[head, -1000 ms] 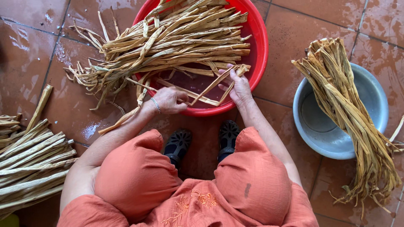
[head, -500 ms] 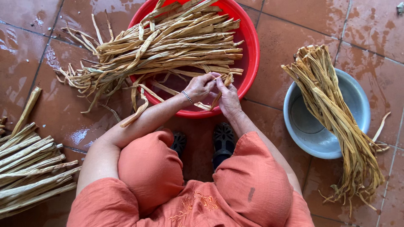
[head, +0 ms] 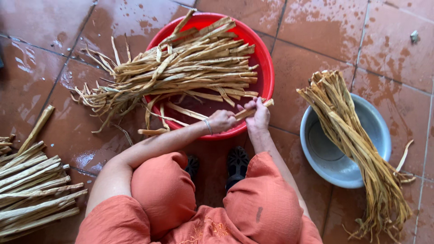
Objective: The person kneels on a wet tiled floor and soaks bundles of dried leaf strips in a red basin of water. They press the bundles under the water, lift and wring them by hand, and move treated bundles to a gray basin beside them.
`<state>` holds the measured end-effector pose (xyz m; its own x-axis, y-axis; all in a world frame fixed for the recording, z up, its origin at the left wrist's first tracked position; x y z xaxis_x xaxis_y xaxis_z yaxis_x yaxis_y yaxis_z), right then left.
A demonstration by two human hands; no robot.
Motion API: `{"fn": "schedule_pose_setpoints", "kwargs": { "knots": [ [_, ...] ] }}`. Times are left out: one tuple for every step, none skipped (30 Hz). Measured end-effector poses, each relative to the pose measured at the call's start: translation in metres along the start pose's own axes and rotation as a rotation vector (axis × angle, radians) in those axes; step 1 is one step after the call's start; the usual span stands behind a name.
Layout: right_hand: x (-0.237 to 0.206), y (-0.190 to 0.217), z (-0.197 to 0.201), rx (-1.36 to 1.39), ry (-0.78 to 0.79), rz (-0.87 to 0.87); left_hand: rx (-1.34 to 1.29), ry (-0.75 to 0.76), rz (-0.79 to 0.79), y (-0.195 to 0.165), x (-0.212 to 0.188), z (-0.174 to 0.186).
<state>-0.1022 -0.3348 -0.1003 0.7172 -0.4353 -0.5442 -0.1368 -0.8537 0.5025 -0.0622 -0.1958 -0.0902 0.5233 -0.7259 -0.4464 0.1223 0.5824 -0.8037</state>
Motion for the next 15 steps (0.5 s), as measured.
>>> {"fn": "schedule_pose_setpoints", "kwargs": {
  "knots": [
    [0.002,0.005,-0.004,0.046,0.045,-0.012,0.115,-0.019,-0.072,-0.011,-0.002,0.002],
    [0.003,0.011,-0.007,0.088,0.091,-0.025,0.228,-0.039,-0.143,-0.021,-0.005,0.003],
    [0.005,0.021,-0.005,0.086,0.078,0.006,0.293,-0.032,-0.17,-0.026,-0.009,0.003],
    [0.007,0.03,-0.001,0.086,0.062,0.035,0.357,-0.02,-0.193,-0.029,-0.014,0.002],
    [0.008,0.04,0.002,0.09,0.046,0.067,0.425,-0.007,-0.218,-0.031,-0.019,0.002],
    [0.009,0.048,0.007,0.085,0.013,0.082,0.47,-0.017,-0.232,-0.033,-0.023,0.004],
    [0.009,0.055,0.012,0.075,-0.019,0.097,0.511,-0.028,-0.245,-0.033,-0.028,0.006],
    [0.009,0.062,0.018,0.062,-0.051,0.11,0.55,-0.042,-0.256,-0.033,-0.032,0.008],
    [0.009,0.071,0.022,0.056,-0.079,0.141,0.559,-0.047,-0.266,-0.033,-0.035,0.009],
    [0.008,0.078,0.027,0.049,-0.108,0.169,0.567,-0.053,-0.272,-0.032,-0.038,0.01],
    [0.006,0.087,0.032,0.083,-0.122,0.194,0.575,-0.056,-0.275,-0.03,-0.04,0.011],
    [0.005,0.093,0.037,0.119,-0.14,0.22,0.583,-0.055,-0.284,-0.028,-0.041,0.011],
    [0.004,0.098,0.04,0.115,-0.153,0.236,0.592,-0.053,-0.296,-0.025,-0.042,0.012],
    [0.003,0.107,0.045,0.112,-0.168,0.254,0.601,-0.051,-0.311,-0.022,-0.043,0.013],
    [0.002,0.113,0.05,0.107,-0.186,0.271,0.619,-0.073,-0.336,-0.02,-0.044,0.017]
  ]
}}
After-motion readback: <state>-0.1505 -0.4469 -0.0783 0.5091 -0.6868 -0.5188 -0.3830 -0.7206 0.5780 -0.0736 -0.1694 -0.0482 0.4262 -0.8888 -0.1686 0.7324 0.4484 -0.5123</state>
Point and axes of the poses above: each hand's wrist, its own x-axis towards the middle knuckle, its own z-axis out of the back of the hand, y = z × x, the point moved 9 cm from there along x, towards the middle knuckle, and after that the axes turned 1 degree about x, right-handed, at the moved point
